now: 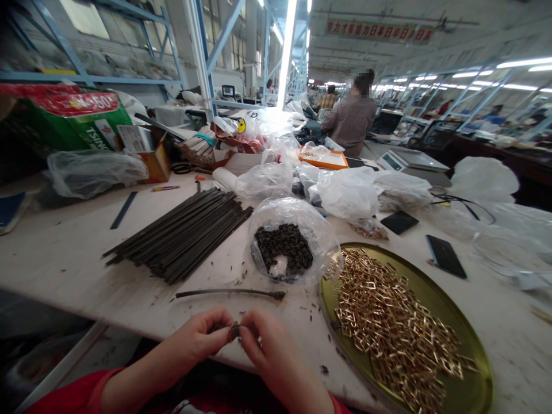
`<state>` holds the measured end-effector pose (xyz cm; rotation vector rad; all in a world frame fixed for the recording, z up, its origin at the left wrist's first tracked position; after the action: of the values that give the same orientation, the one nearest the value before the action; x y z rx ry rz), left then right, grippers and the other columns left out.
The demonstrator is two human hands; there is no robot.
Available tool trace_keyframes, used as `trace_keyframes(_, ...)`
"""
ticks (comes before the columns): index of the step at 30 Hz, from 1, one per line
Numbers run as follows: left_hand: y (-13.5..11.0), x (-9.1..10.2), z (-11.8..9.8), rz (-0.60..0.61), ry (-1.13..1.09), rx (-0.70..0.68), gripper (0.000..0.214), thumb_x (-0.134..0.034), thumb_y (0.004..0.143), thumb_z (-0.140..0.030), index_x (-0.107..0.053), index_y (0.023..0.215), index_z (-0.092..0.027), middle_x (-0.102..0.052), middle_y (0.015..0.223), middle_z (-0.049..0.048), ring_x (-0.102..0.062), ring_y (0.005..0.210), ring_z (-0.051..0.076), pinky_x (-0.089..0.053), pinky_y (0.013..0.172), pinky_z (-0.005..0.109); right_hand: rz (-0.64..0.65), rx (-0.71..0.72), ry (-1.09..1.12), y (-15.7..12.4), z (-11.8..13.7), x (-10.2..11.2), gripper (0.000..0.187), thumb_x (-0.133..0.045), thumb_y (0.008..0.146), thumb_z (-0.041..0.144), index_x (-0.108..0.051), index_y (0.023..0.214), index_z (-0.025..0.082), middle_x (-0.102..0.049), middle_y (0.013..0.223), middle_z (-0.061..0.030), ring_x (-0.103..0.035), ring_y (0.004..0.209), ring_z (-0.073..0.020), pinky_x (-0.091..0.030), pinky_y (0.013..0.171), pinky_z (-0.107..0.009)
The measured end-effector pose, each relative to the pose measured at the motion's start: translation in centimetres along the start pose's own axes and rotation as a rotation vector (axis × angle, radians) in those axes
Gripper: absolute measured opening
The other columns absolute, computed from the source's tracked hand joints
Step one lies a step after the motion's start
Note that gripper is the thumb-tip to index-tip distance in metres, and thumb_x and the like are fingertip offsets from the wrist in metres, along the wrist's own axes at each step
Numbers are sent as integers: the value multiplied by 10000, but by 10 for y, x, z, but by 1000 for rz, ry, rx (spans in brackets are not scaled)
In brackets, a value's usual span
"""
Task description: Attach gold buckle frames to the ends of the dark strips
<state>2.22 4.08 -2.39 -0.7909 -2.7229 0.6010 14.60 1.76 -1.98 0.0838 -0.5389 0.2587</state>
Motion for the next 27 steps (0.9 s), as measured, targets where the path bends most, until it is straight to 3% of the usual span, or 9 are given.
trace_keyframes(6,1,-3,-3,8,103,-83,211,-459,725,-379,-476,721,-169,-454,632,-42,-414,605,131,-325,576,239,-138,-31,28,3,-8,1,99,-478,831,196,-547,901,186,-628,830,-35,-583,763,-147,-450,682,-251)
trace_keyframes(10,-4,-4,-7,11,139,-102,149,-422,751,-317,-468,776,-178,-473,691,-29,-441,665,147,-354,630,250,-275,-39,15,1,-11,1,52,-552,801,232,-565,816,183,-634,745,-21,-603,690,-152,-465,624,-249)
trace_keyframes(14,-5,-2,-7,0,110,-127,182,-437,784,-348,-474,780,-170,-480,707,-22,-451,686,151,-361,647,254,-386,101,-83,-6,3,-2,91,-513,841,239,-596,834,205,-643,760,-29,-609,716,-166,-471,630,-260)
trace_keyframes(19,-6,1,-4,-30,50,-161,259,-453,797,-405,-508,840,-156,-502,760,-5,-457,715,154,-368,655,257,-411,272,-165,-15,20,-7,237,-541,820,198,-556,1054,231,-637,948,-56,-599,879,-173,-491,731,-258)
trace_keyframes(24,-14,-1,-8,21,-56,-69,244,-389,796,-408,-467,763,-179,-413,618,-53,-317,505,105,-270,491,229,-389,269,-147,-12,16,-4,160,-485,858,174,-596,963,223,-639,890,-51,-603,809,-153,-487,689,-244)
trace_keyframes(27,-15,0,-7,12,-45,-56,243,-342,813,-392,-438,731,-184,-411,591,-54,-287,473,100,-254,479,232,-403,237,-81,-10,12,-1,159,-448,877,192,-604,903,211,-633,842,-53,-594,760,-150,-475,649,-247)
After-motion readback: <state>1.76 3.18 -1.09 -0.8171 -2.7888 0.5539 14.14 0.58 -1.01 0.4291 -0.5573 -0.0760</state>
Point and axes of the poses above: each hand's wrist, its own y-axis towards the middle knuckle, its own x-axis out of the back of the hand, z = x × y, the point moved 6 cm from there along y, towards the middle knuckle
